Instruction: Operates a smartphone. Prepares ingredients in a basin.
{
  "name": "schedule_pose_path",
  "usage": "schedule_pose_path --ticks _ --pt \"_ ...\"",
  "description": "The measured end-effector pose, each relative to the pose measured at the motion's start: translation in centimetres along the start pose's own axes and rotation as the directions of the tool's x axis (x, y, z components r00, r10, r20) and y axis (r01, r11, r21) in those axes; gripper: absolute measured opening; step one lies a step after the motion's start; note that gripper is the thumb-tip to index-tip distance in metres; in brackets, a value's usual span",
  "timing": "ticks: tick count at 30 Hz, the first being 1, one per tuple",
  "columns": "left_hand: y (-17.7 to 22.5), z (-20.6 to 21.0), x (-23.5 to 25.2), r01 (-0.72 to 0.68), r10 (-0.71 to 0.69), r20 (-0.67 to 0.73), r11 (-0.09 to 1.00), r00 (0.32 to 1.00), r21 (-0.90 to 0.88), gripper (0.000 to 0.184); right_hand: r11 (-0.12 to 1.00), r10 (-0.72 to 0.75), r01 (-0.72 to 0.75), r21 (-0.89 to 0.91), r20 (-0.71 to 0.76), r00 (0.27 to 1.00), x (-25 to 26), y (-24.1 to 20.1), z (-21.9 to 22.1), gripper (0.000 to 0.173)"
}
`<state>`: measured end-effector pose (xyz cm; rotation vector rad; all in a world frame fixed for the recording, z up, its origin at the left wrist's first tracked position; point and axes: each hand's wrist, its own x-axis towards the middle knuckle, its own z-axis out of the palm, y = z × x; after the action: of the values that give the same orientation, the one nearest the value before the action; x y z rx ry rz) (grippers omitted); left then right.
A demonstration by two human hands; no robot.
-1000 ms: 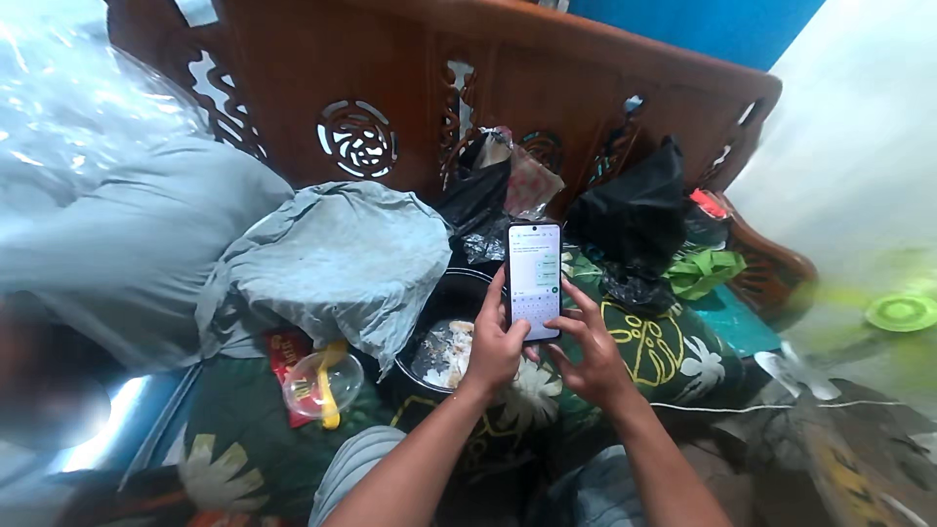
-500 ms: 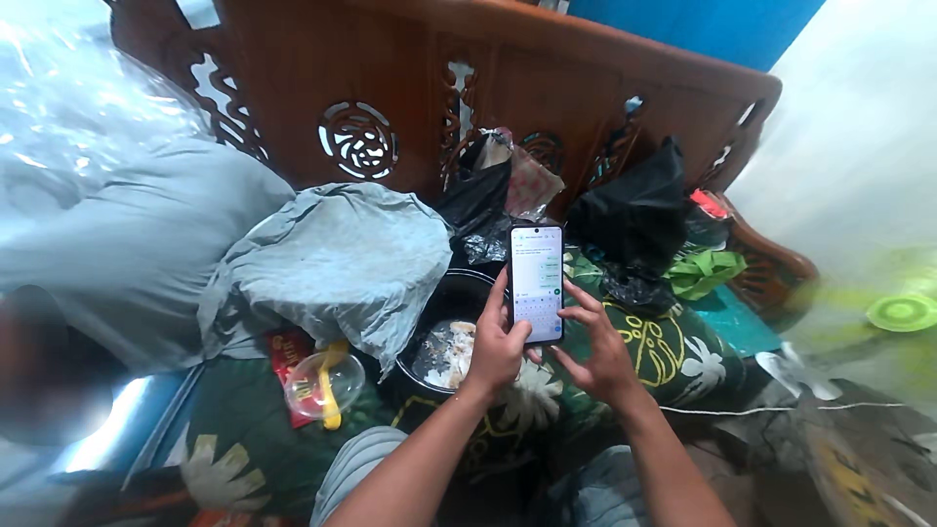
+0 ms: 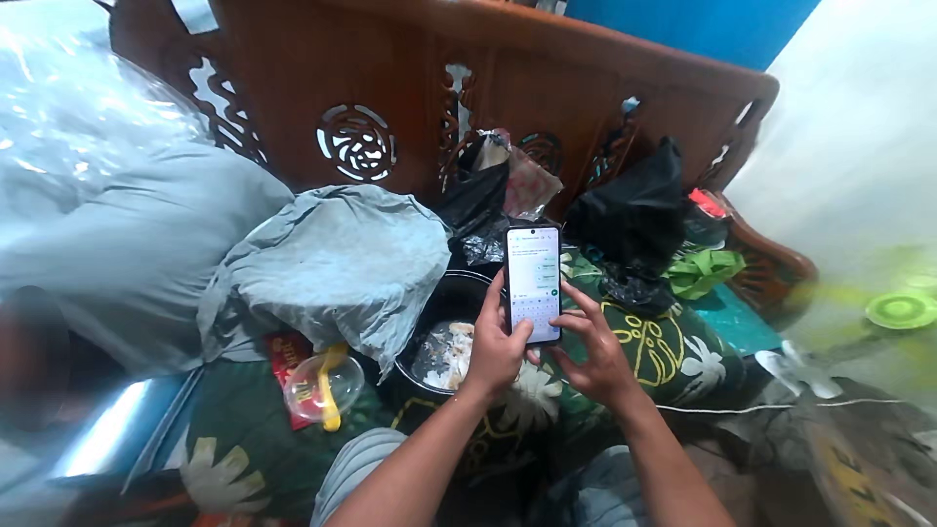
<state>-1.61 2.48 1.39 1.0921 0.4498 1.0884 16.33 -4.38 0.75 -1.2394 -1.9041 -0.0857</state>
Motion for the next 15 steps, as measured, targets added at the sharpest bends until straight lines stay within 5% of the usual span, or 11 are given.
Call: schedule_pose_path --ticks 6,11,15 --pt "0.00 -0.05 -0.01 0.008 -0.008 0.000 1.000 1.000 -0.001 0.078 0.999 -0.009 0.010 -0.040 0.022 1.000 0.08 -0.14 -0.13 0.046" --pt "-0.13 -0.16 0.04 -0.023 0.024 0.013 0.999 1.000 -0.030 0.073 1.000 -0.010 0.010 0.001 0.013 1.000 -0.12 0.04 0.00 0.023" --pt "-0.22 -0.30 0.06 -0.030 0.032 0.028 0.997 0.999 -0.072 0.071 1.000 -0.009 0.009 -0.011 0.011 1.000 -0.10 -0.10 -0.02 0.022"
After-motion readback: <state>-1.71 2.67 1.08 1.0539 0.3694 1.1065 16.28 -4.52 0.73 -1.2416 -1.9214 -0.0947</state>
